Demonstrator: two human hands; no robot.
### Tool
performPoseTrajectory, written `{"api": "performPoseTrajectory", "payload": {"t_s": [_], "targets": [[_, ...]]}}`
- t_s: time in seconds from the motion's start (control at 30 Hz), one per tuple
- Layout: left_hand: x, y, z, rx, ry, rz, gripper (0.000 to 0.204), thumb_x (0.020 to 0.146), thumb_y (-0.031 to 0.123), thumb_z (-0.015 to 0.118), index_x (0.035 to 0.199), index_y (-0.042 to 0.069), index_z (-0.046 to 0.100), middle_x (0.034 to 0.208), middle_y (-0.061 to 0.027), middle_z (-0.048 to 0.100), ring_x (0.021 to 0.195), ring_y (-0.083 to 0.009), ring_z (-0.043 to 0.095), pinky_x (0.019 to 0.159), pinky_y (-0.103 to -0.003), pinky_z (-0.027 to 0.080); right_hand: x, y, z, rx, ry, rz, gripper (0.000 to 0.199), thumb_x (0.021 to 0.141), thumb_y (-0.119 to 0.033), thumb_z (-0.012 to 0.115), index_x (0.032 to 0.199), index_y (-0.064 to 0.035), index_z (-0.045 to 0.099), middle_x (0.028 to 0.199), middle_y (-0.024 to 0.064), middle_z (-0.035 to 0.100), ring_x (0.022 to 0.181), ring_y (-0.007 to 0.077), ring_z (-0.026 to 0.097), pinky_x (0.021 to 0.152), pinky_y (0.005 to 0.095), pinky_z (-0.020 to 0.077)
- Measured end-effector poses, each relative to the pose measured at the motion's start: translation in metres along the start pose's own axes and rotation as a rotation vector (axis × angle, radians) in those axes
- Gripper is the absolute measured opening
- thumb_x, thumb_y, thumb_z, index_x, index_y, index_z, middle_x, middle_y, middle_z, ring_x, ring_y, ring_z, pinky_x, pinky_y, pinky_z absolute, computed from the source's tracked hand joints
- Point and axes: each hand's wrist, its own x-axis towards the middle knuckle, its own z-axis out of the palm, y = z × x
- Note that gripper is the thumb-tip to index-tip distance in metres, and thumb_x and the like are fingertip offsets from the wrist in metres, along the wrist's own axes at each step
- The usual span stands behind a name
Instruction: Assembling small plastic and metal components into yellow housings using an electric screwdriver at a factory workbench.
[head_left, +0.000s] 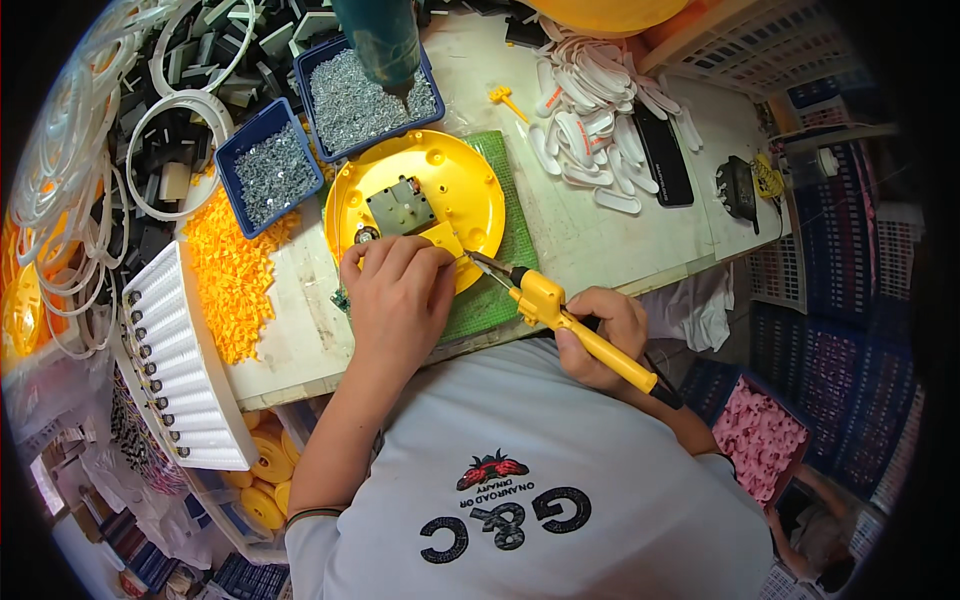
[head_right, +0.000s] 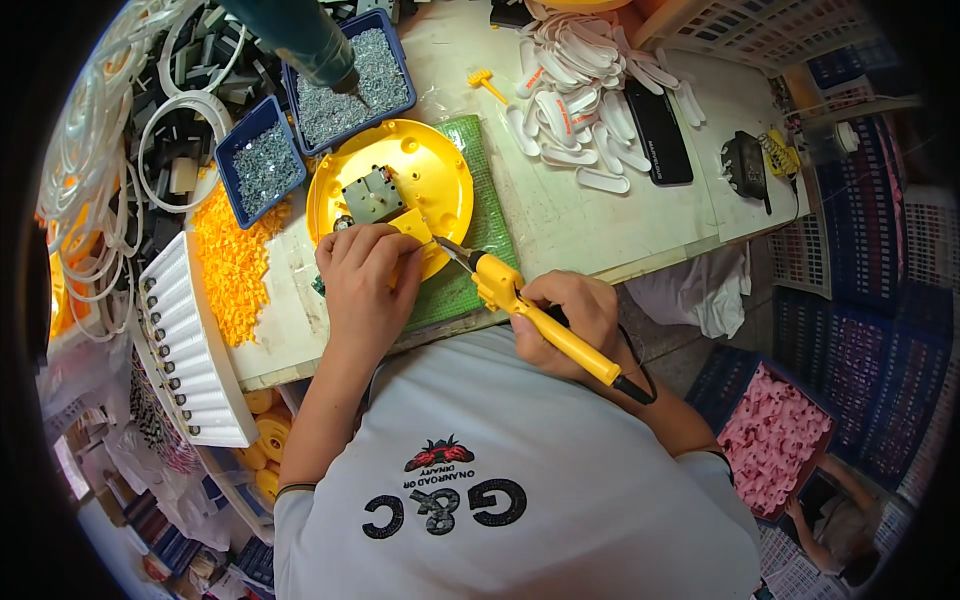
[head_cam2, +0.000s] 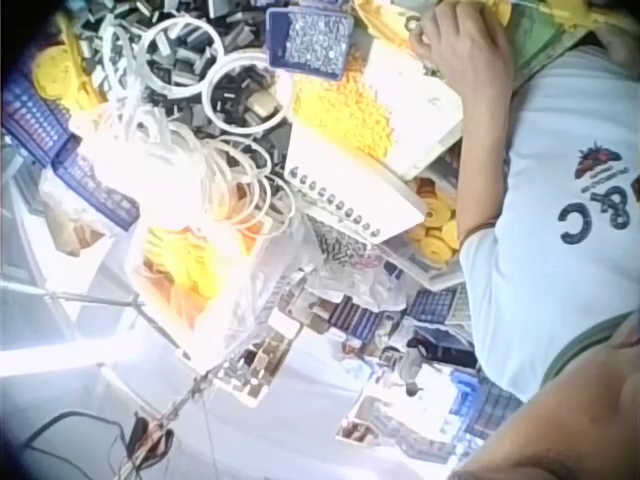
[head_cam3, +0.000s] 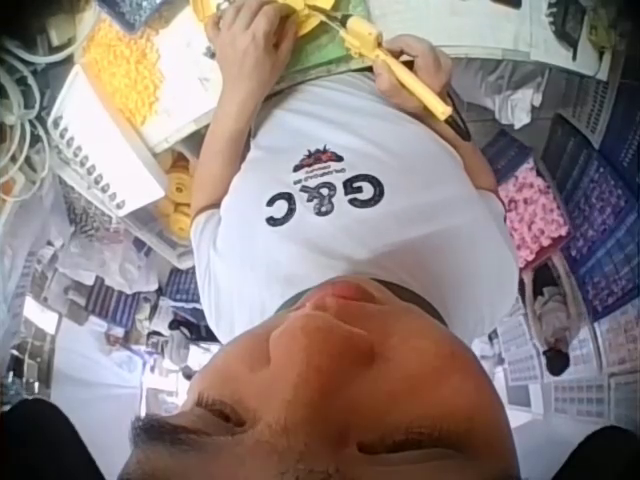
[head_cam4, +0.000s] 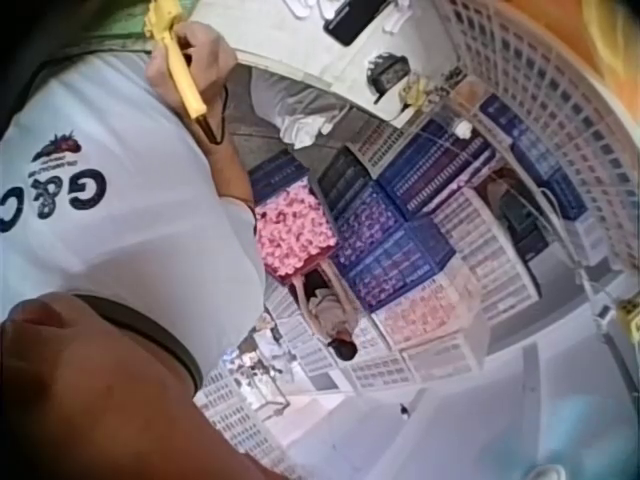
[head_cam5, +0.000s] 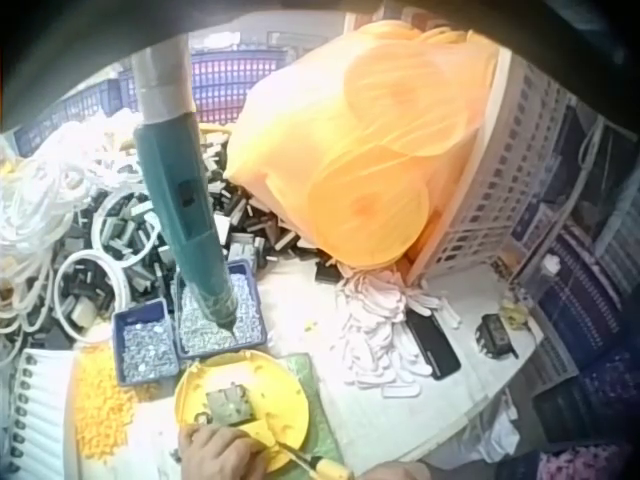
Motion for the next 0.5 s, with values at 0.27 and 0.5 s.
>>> {"api": "performPoseTrajectory", "payload": {"t_s": [0.27, 0.5], "targets": [[0.0012, 0.0005, 0.0, 0.007, -0.001, 0.006, 0.016, 0.081, 0.009, 0.081, 0.092, 0.012, 0.07, 0.099, -0.0022, 0.068, 0.101, -0.0245, 0.063, 0.097, -0.043, 0.039, -0.0026, 0.0046, 0.0017, 0.031, 0.031, -0.017, 0.041, 0.079, -0.008, 0.076, 0.115, 0.0033, 0.062, 0.079, 0.012, 0.07, 0.062, 0.0238, 0.069, 0.062, 0.0331, 0.0584], [0.0022, 0.0005, -0.0007, 0.013, -0.008, 0.007, 0.015, 0.081, 0.01, 0.081, 0.092, 0.012, 0.071, 0.099, -0.0022, 0.068, 0.101, -0.0245, 0.063, 0.097, -0.043, 0.039, -0.0024, 0.0037, -0.0023, 0.005, -0.006, -0.037, 0.038, 0.079, -0.008, 0.076, 0.112, 0.0026, 0.062, 0.079, 0.0119, 0.07, 0.062, 0.0239, 0.069, 0.061, 0.0334, 0.0577]]}}
